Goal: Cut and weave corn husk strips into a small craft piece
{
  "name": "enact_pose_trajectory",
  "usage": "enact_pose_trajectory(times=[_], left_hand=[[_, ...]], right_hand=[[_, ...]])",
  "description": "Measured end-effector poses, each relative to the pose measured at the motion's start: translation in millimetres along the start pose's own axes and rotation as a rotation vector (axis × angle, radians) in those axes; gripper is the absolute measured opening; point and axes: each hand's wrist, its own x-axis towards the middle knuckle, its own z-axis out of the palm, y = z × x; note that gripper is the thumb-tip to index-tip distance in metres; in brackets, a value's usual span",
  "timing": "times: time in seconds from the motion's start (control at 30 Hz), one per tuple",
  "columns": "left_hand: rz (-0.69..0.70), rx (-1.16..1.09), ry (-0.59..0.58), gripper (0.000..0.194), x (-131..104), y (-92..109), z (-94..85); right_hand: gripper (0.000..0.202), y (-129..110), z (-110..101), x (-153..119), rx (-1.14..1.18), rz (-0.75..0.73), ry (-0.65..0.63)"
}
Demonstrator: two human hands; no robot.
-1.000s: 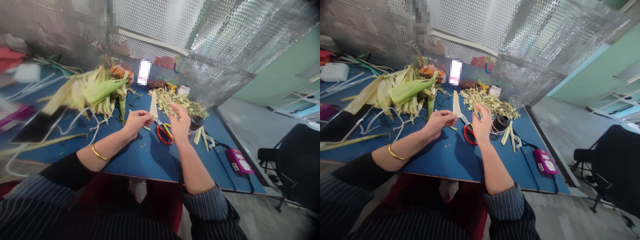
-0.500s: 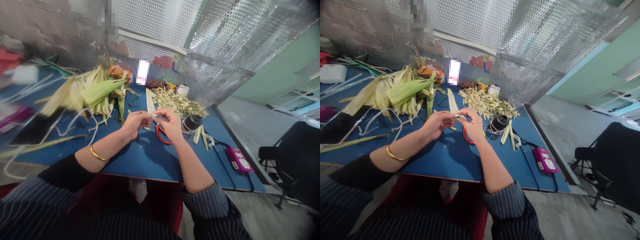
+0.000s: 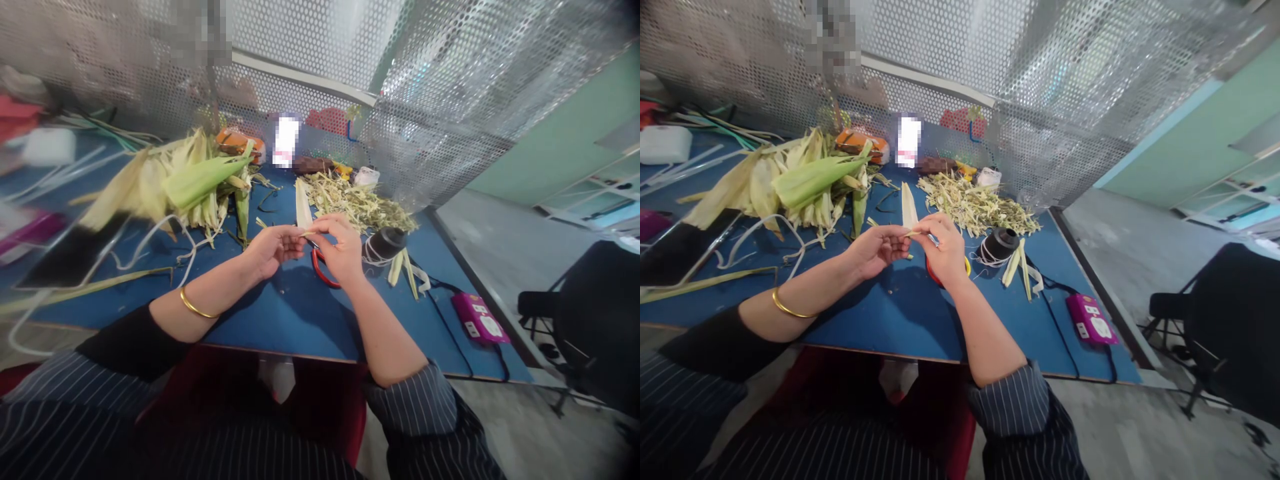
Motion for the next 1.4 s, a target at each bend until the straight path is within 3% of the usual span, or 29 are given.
enact_pose_trajectory(times=[0.13, 0.23, 0.4, 0.7, 1.0, 1.4], left_hand=[[0.062, 0.035, 0.010, 0.006, -1, -1, 0.3], [0.156, 0.086, 0.009, 0.015, -3, -2, 1.0], [0.326, 0.211, 0.044, 0.020, -4, -5, 2.5], [0.450, 0.323, 0.067, 0.025, -4, -8, 3.0], [0.419, 0.363, 0.034, 0.027, -1, -11, 1.2], [0.192, 0.144, 0.041, 0.014, -2, -3, -0.5]], right_hand=[[0.006, 0, 1, 0, 0.010, 0.021, 0.024], [0.006, 2, 2, 0, 0.066, 0.060, 0.043], [0.003, 4, 4, 0, 0.105, 0.213, 0.046], [0.009, 0, 5, 0, 0.129, 0.306, 0.088], [0.008, 7, 8, -1, 0.167, 0.369, 0.126], [0.011, 2, 4, -3, 0.023, 0.084, 0.032]])
